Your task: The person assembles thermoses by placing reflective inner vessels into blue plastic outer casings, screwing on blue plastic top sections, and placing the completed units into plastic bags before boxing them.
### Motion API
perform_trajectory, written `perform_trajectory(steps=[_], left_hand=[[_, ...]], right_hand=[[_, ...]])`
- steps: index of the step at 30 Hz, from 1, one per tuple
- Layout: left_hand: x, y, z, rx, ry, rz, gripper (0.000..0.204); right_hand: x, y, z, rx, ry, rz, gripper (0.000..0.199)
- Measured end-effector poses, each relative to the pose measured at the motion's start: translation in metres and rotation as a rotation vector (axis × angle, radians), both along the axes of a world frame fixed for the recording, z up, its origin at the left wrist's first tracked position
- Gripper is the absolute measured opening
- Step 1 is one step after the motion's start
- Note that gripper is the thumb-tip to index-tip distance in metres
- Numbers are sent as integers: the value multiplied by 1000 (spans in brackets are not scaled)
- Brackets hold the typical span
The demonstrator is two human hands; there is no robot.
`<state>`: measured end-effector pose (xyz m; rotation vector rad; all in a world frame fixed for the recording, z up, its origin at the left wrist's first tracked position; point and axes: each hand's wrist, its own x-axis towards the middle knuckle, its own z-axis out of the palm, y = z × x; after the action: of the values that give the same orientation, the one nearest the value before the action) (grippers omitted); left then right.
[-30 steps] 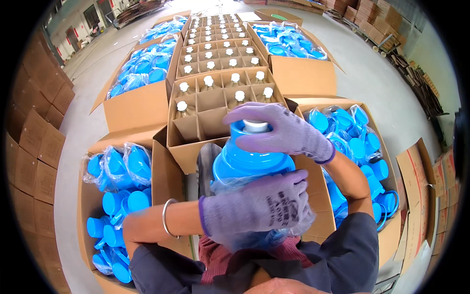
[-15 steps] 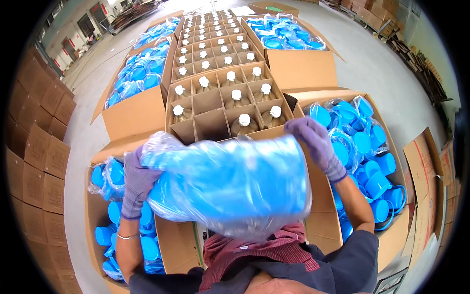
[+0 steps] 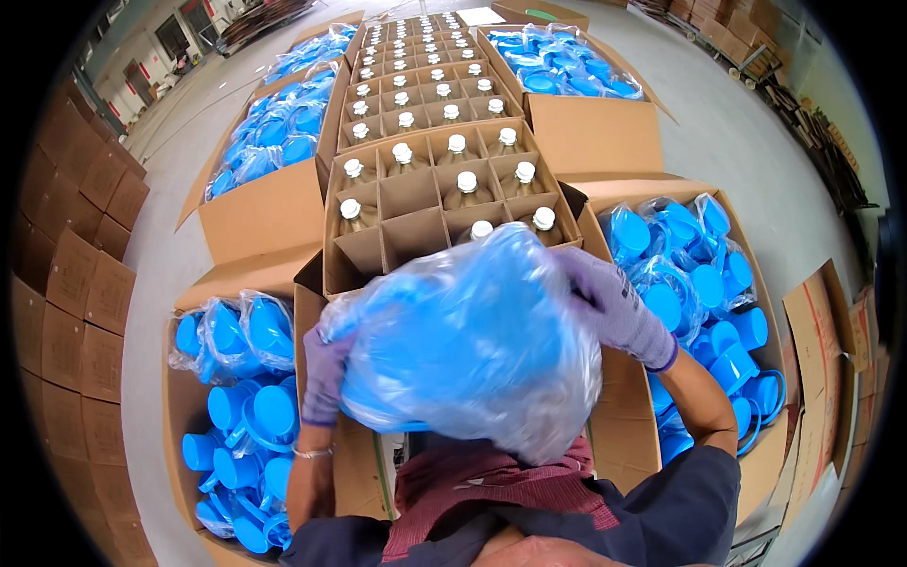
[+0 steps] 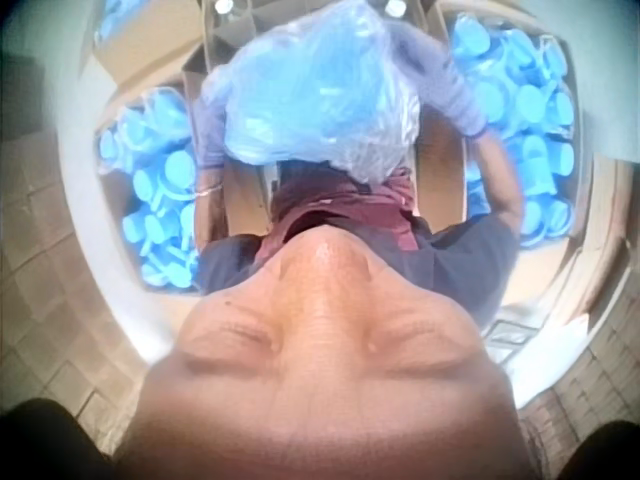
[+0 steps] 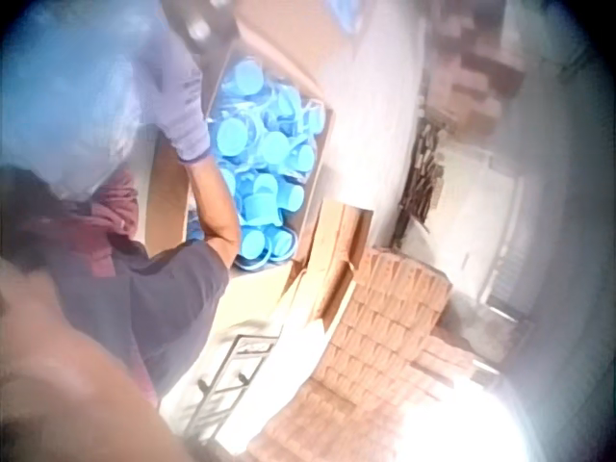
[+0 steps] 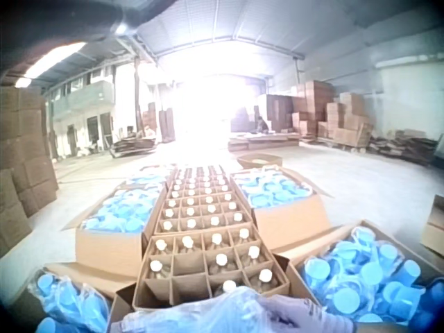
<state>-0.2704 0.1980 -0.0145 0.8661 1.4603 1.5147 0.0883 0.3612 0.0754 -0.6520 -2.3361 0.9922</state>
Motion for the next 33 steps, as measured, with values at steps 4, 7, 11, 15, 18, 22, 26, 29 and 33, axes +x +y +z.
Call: perform_trajectory(steps=[4,7,11,15,18,22,26,29,33], left_hand=[[28,-8,1,7,228,47,39],[16,-4,2,-16,39,-29,40],[-25,26,-26,-7,-213,-239,29],[-36,44,-39,-27,-191,-321,34],[-31,52,-41,-90,-262,-369,34],[-27,49,-42,-91,-265,-321,32],[-4,20,-12,-136,-149,-36,31],[30,-2,10,-5,264,15,34],[58,-21,18,81,793,43,39]], right_hand=[[15,11,-42,-633,261,-230,32],[15,-12,-17,-600,263,-230,27],[9,0,5,535,152,419,20],[-6,-4,39,1045,-94,434,29],[-19,-3,49,1178,-120,458,27],[-36,-13,55,951,-131,408,21],[-25,2,22,154,-174,2,23],[35,34,-34,145,-166,46,23],[68,0,-38,-325,-271,-228,32]])
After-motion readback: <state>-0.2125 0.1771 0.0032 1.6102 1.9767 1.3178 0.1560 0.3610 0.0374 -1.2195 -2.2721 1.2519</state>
